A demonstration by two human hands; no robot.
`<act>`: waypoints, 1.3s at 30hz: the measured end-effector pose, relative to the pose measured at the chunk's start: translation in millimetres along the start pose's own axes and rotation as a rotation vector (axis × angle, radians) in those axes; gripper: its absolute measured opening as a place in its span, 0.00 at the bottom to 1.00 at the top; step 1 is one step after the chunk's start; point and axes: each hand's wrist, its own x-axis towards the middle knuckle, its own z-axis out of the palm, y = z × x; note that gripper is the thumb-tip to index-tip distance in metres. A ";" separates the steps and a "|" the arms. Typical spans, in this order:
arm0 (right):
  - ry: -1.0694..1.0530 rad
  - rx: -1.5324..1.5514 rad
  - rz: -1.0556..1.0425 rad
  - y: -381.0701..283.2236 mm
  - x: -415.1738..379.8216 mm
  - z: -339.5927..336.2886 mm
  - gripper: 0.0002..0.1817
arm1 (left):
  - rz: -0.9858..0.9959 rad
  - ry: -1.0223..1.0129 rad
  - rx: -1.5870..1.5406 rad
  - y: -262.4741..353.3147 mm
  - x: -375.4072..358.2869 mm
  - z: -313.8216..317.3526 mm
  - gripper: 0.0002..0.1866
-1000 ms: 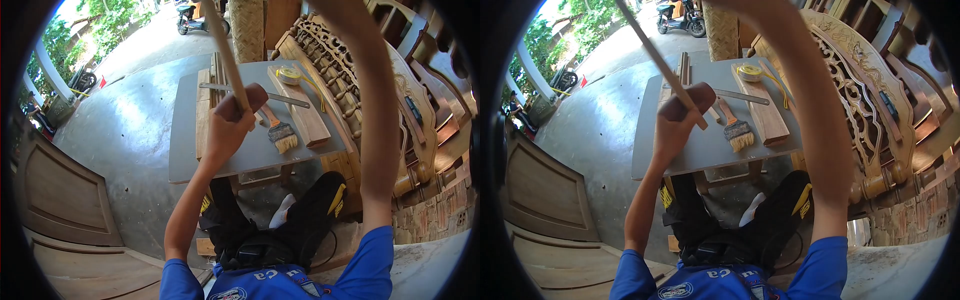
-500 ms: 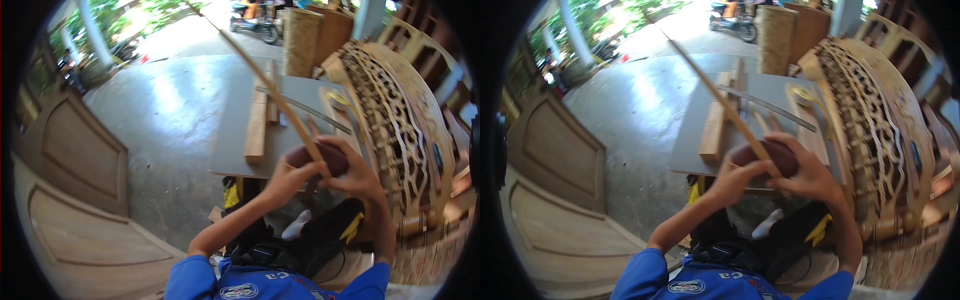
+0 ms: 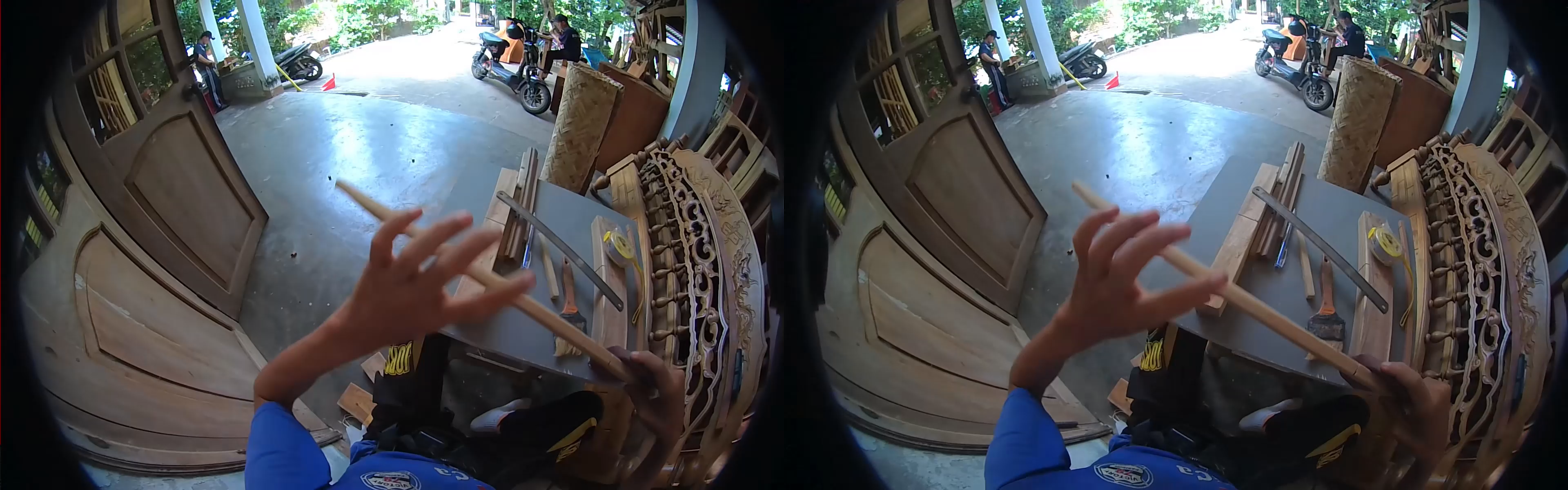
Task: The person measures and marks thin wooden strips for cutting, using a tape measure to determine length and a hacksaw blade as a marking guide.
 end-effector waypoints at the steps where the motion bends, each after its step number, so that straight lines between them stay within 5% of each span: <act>1: 0.031 -0.005 -0.005 3.3 0.4 -0.2 0.30 | -0.026 -0.178 0.026 -14.1 5.4 3.1 0.30; 5: 0.114 -0.067 0.029 21.5 -1.1 -7.9 0.31 | -0.072 -0.702 -0.304 -53.4 -29.7 63.0 0.20; 7: 0.180 -0.073 0.081 28.3 0.8 -10.3 0.32 | -0.011 -0.525 -0.527 -47.3 -43.3 86.7 0.18; 9: 0.286 -0.025 0.144 38.2 5.4 -6.0 0.33 | -0.077 -0.645 -0.627 -37.2 -43.4 98.6 0.17; 10: 0.229 0.037 0.439 54.2 -3.2 -13.8 0.32 | -0.070 -0.609 -0.671 -32.9 -45.2 106.8 0.16; 13: 0.172 -0.476 0.005 83.5 -6.2 -28.5 0.22 | -0.082 -0.520 -0.756 -19.2 -41.6 123.1 0.14; 14: 0.228 0.276 0.277 60.6 5.3 -26.5 0.17 | -0.073 -0.469 -0.759 -15.3 -40.9 130.5 0.13; 17: 0.671 -0.020 0.486 130.5 -39.4 -26.3 0.16 | -0.061 -0.414 -0.697 -3.8 -35.7 140.8 0.13; 21: 0.684 -0.420 0.400 149.7 -48.1 -7.0 0.15 | -0.142 -0.315 -0.762 9.7 -28.7 139.0 0.12; 28: 0.448 -0.376 0.412 112.9 -17.7 42.1 0.18 | -0.169 -0.453 -0.809 18.1 -23.3 134.6 0.10; 29: 0.458 -0.453 0.290 113.4 -13.3 43.2 0.20 | -0.180 -0.485 -0.832 18.4 -22.9 134.7 0.10; 34: 0.130 -0.600 0.492 82.4 13.4 24.9 0.23 | -0.150 -0.664 -0.948 16.6 -5.5 126.2 0.08; 37: 0.210 -0.477 0.519 79.6 27.0 29.3 0.26 | 0.011 -0.746 -0.790 21.5 4.2 130.4 0.10; 39: 0.266 -0.411 0.557 97.6 19.9 44.5 0.30 | -0.074 -0.824 -0.862 28.2 -2.2 134.8 0.12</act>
